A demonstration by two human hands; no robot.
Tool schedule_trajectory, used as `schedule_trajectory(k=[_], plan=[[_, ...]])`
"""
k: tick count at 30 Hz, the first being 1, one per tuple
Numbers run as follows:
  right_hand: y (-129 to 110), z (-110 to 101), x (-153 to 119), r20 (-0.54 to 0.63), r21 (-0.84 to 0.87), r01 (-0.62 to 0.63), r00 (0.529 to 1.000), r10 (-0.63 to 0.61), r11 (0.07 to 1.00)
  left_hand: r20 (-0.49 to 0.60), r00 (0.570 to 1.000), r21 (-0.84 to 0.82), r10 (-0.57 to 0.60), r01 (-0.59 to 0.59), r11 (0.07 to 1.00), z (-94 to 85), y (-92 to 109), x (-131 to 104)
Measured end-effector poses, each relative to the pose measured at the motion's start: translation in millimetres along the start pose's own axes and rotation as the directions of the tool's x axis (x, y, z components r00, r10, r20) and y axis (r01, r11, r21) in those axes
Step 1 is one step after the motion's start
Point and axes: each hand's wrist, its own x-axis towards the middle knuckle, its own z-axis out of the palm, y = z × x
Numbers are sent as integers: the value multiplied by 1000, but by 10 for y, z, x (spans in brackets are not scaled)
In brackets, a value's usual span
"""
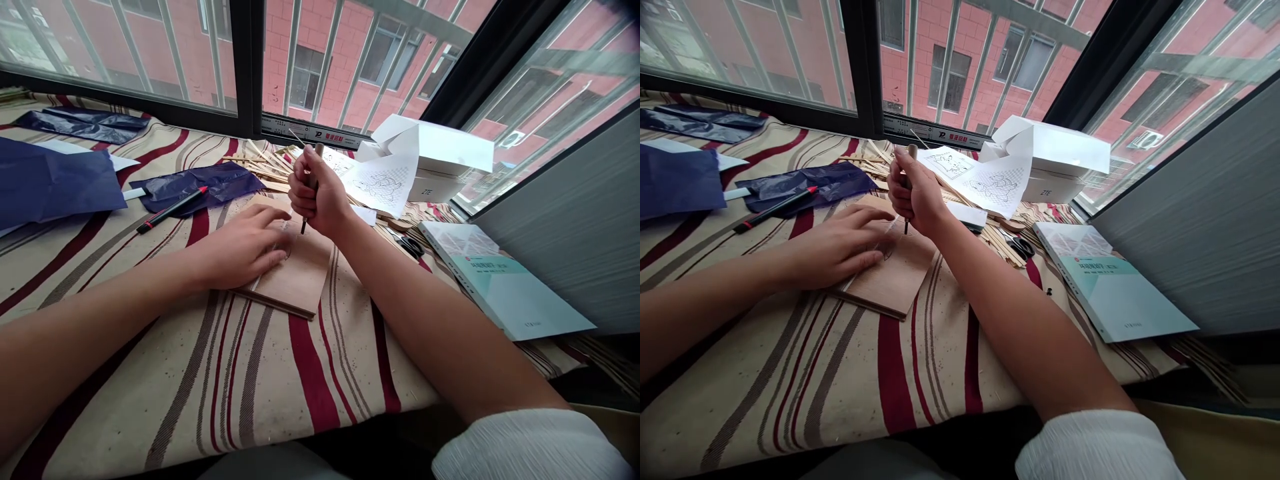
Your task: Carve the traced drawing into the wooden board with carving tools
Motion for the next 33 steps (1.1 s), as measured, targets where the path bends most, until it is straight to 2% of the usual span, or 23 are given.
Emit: schedule_trajectory(k=[2, 4, 6, 8, 11, 14, 17, 24, 33], plan=[[-12, -12, 7, 13, 26, 4, 1000, -5, 1000, -7, 999, -36, 52, -52, 998, -31, 14, -6], [-21, -19, 12, 50, 35, -15, 999, 14, 999, -116, 991, -106, 74, -86, 991, -76, 3, -22], [-22, 4, 9, 85, 22, -48, 995, 45, 999, -262, 965, -136, -18, -18, 991, -117, -44, -37], [-7, 66, -2, 92, 8, -62, 994, 61, 998, -320, 935, -124, -153, 119, 985, -132, -123, -42], [59, 187, -22, 57, 5, -45, 997, 45, 999, -274, 930, -35, -246, 246, 969, -84, -262, -28], [151, 259, -23, 29, 2, -6, 1000, 6, 1000, -204, 959, 73, -197, 216, 974, 8, -359, -12], [218, 259, 2, 8, -24, 30, 1000, -30, 999, -163, 970, 98, -180, 197, 975, 69, -382, -11], [204, 220, 28, -84, -66, 53, 995, -58, 996, -135, 969, 148, -207, 226, 963, 64, -341, -8], [119, 348, -24, -162, -53, 3, 987, -11, 999, -125, 967, 142, -220, 237, 961, 77, -347, -3]])
